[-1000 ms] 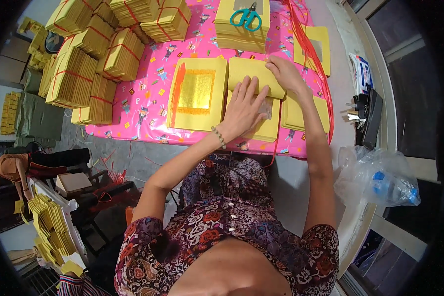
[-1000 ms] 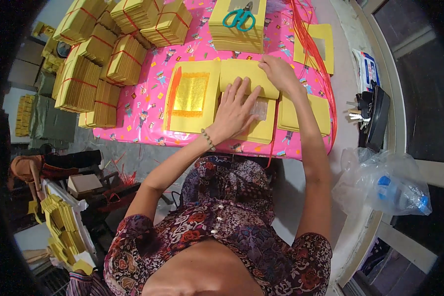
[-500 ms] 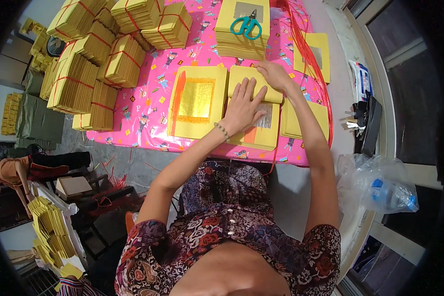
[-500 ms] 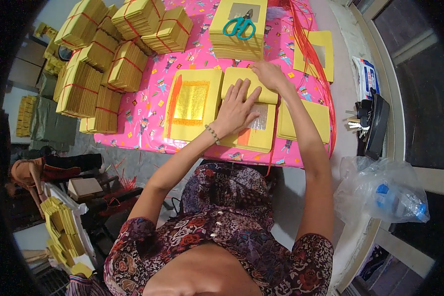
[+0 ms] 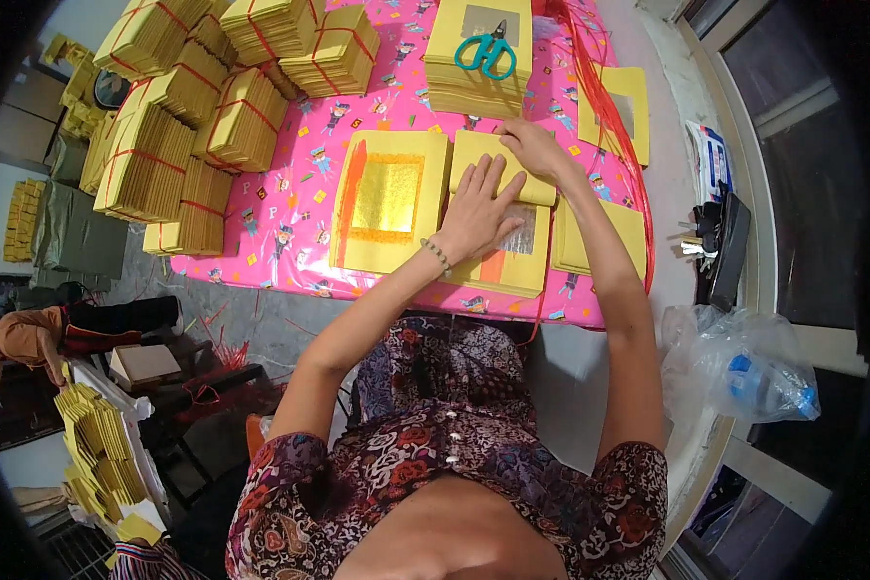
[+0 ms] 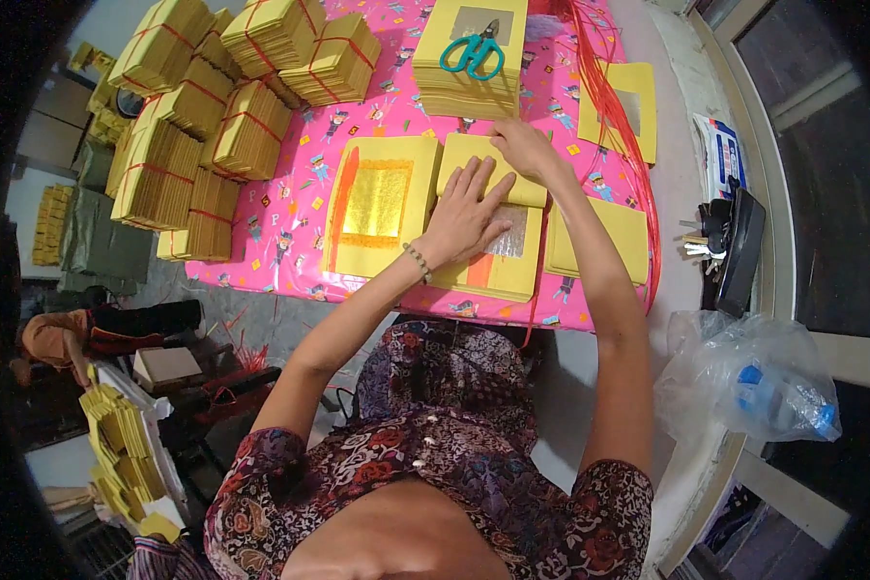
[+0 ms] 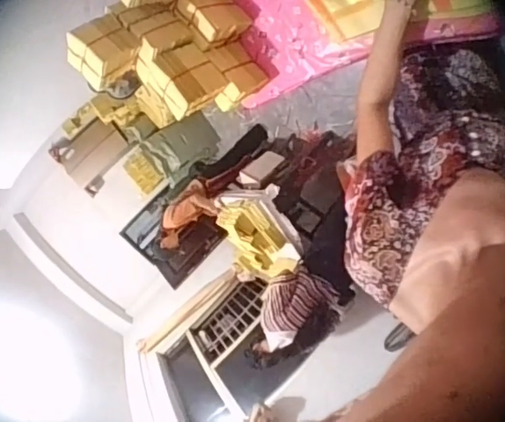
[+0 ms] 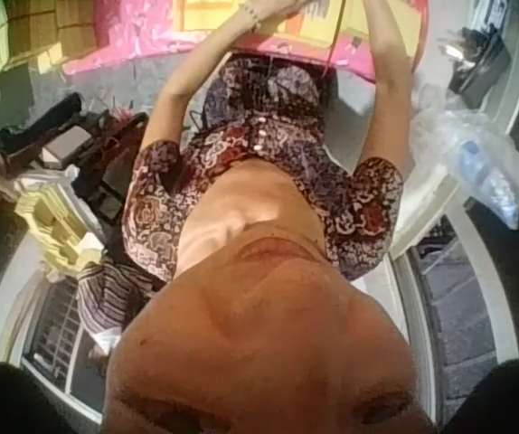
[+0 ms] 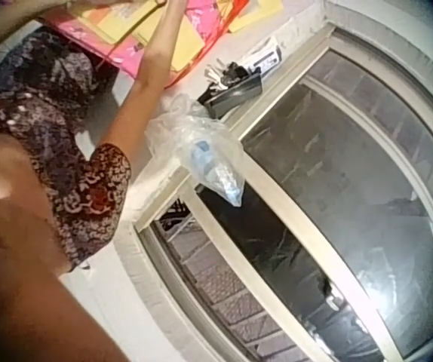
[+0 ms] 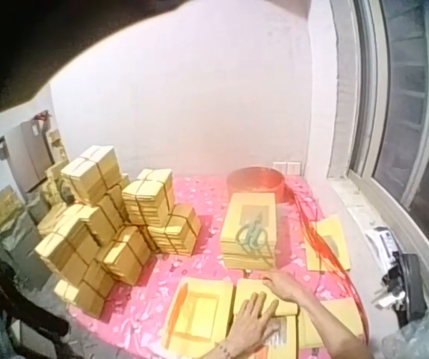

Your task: Bundling and inspecting yellow joss paper using red plastic straps and rubber bands.

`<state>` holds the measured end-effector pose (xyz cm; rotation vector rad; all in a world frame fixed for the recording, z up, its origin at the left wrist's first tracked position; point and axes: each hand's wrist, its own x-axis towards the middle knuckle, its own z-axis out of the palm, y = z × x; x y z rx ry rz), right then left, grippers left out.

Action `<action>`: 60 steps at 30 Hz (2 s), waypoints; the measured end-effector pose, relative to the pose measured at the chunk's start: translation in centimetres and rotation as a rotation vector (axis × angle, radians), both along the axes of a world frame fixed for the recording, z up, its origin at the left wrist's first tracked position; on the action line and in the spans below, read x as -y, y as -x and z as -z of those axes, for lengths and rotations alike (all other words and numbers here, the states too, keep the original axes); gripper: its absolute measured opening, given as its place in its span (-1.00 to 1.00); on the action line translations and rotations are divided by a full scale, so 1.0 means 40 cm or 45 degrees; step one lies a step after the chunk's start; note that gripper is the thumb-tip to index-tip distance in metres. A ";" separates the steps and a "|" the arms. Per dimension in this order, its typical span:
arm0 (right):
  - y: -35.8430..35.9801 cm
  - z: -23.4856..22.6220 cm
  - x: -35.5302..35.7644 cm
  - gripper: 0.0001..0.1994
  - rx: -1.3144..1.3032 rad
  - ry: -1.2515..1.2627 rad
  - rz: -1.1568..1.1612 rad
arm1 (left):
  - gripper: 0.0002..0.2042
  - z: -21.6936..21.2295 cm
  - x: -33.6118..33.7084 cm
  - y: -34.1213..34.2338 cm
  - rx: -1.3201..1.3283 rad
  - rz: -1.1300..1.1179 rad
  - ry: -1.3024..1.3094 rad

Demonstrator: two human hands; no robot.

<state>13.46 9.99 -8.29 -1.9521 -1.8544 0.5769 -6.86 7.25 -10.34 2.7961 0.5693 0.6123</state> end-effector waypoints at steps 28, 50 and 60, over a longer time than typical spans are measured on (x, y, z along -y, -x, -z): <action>0.130 -0.085 0.167 -0.71 0.635 -0.389 0.229 | -0.36 0.026 -0.009 0.006 -0.054 0.031 0.038; 0.197 0.034 0.350 -0.67 1.047 -0.230 0.051 | -0.37 -0.006 0.015 0.053 -0.041 -0.011 -0.142; 0.220 0.021 0.354 -0.43 1.139 -0.068 0.035 | -0.31 0.009 0.013 0.091 -0.169 0.071 -0.044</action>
